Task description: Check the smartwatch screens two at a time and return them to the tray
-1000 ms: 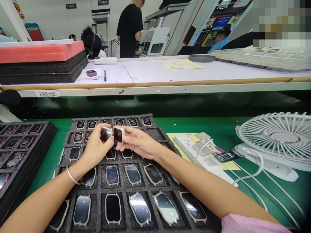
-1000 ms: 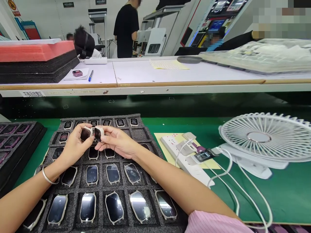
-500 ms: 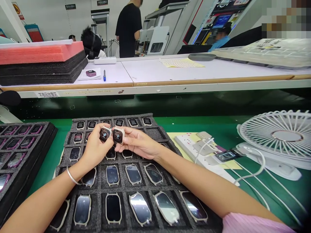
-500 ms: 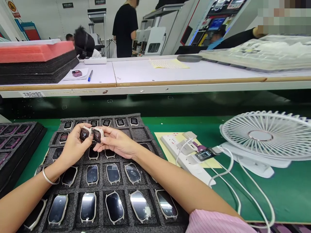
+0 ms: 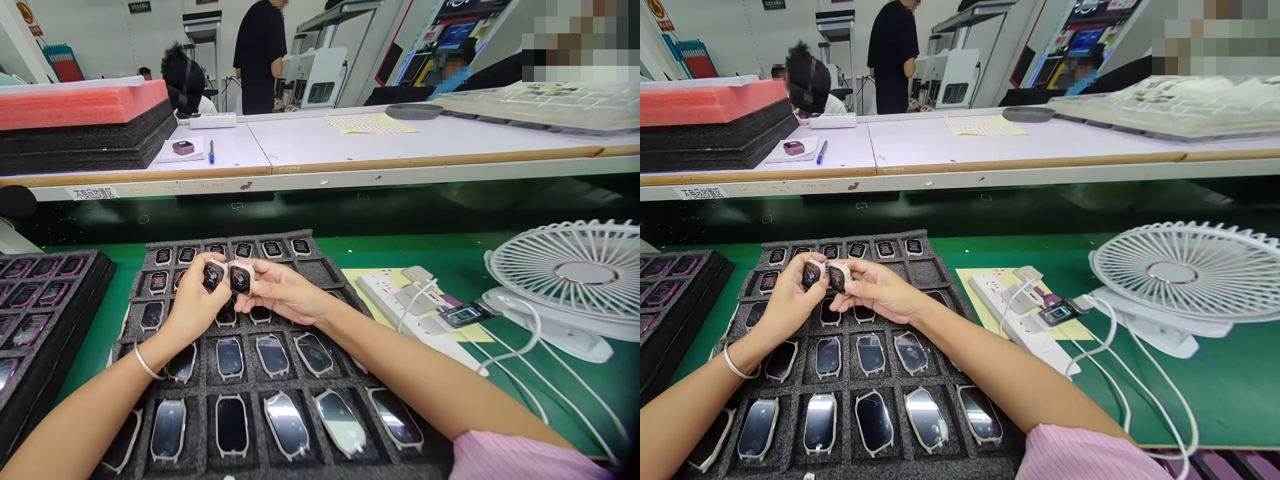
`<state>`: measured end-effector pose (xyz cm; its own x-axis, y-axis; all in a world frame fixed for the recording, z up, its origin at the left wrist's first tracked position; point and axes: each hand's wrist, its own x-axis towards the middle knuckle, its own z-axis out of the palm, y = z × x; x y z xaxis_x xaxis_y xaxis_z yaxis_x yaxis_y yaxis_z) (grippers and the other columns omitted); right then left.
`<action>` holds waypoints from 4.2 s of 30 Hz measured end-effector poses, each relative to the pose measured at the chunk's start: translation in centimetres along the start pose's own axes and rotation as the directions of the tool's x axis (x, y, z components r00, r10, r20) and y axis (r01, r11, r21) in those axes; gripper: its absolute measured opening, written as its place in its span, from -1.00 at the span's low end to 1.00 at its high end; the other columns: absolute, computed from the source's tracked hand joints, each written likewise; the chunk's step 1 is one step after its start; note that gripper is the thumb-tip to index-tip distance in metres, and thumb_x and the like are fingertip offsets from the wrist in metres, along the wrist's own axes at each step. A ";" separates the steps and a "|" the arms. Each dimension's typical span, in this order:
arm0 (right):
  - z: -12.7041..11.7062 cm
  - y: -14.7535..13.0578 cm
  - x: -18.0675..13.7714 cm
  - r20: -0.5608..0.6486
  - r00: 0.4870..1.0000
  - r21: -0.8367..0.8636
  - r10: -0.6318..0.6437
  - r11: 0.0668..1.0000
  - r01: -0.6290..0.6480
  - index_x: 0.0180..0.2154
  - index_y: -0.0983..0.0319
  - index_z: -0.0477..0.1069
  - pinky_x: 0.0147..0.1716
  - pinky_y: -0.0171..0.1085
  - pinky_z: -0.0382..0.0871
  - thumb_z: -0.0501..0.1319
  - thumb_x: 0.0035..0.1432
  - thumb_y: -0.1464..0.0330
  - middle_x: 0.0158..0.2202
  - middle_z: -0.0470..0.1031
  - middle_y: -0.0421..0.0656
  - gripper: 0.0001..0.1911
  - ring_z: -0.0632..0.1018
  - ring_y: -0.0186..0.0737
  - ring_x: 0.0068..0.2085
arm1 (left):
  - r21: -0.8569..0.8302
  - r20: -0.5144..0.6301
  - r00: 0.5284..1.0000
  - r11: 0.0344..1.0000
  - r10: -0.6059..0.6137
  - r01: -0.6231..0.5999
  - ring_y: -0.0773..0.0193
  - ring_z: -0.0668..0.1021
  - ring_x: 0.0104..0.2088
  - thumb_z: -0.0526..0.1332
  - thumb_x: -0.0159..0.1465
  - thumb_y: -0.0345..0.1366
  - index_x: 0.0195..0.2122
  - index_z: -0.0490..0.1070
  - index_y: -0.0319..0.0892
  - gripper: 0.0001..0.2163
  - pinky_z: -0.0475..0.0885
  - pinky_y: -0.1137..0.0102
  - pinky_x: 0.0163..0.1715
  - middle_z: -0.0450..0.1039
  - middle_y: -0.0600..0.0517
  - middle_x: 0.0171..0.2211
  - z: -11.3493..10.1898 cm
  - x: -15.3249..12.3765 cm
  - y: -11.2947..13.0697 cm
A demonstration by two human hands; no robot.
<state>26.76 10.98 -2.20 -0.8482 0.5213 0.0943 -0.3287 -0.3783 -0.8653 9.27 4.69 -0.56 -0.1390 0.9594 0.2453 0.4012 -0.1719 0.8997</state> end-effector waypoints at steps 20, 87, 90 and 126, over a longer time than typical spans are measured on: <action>0.1 -0.1 0.0 0.011 1.000 -0.012 0.001 1.000 0.000 0.07 0.30 0.29 -0.26 -0.37 0.52 0.40 0.12 0.28 -0.35 0.64 -0.13 -0.46 0.67 -0.30 -0.29 | -0.026 0.011 1.000 1.000 0.009 -0.009 0.29 0.43 -0.31 0.19 0.17 -0.29 -0.08 0.30 -0.16 -0.72 0.32 0.37 -0.24 0.38 0.08 -0.32 -0.1 0.0 0.1; -1.1 -0.6 0.5 -0.370 0.927 0.111 0.063 0.994 -0.023 -0.15 0.24 0.38 -0.60 -0.39 0.26 0.12 0.32 0.20 -0.35 0.58 -0.08 -0.76 0.45 -0.36 -0.57 | -0.619 0.198 0.917 0.682 -0.345 0.390 0.31 0.58 -0.47 0.25 0.22 -0.16 0.04 0.34 -0.16 -0.62 0.44 0.41 -0.44 0.48 0.03 -0.33 -0.2 0.6 0.5; -1.2 -0.6 0.4 -0.369 0.929 0.075 0.030 0.997 -0.002 -0.11 0.22 0.39 -0.58 -0.36 0.33 0.14 0.31 0.27 -0.31 0.57 -0.10 -0.81 0.51 -0.33 -0.53 | -0.612 0.202 0.913 0.682 -0.354 0.400 0.23 0.63 -0.42 0.25 0.23 -0.14 0.10 0.32 -0.18 -0.56 0.50 0.33 -0.35 0.52 -0.03 -0.27 -0.1 0.6 0.5; -0.6 -0.4 -0.6 -0.124 0.990 -0.101 -0.064 0.994 0.051 0.04 0.19 0.35 -0.10 -0.21 0.55 0.40 0.12 0.31 -0.15 0.53 -0.15 -0.53 0.66 -0.23 -0.18 | -0.169 0.067 0.993 0.979 -0.101 0.111 0.33 0.36 -0.30 0.22 0.17 -0.34 -0.01 0.30 -0.10 -0.66 0.25 0.39 -0.24 0.32 0.12 -0.31 0.0 0.4 -1.4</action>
<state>27.67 11.28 -2.22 -0.7676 0.6350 0.0874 -0.3280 -0.2720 -0.9047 8.68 5.29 -1.71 -0.1177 0.9846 0.1289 0.2247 -0.1001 0.9693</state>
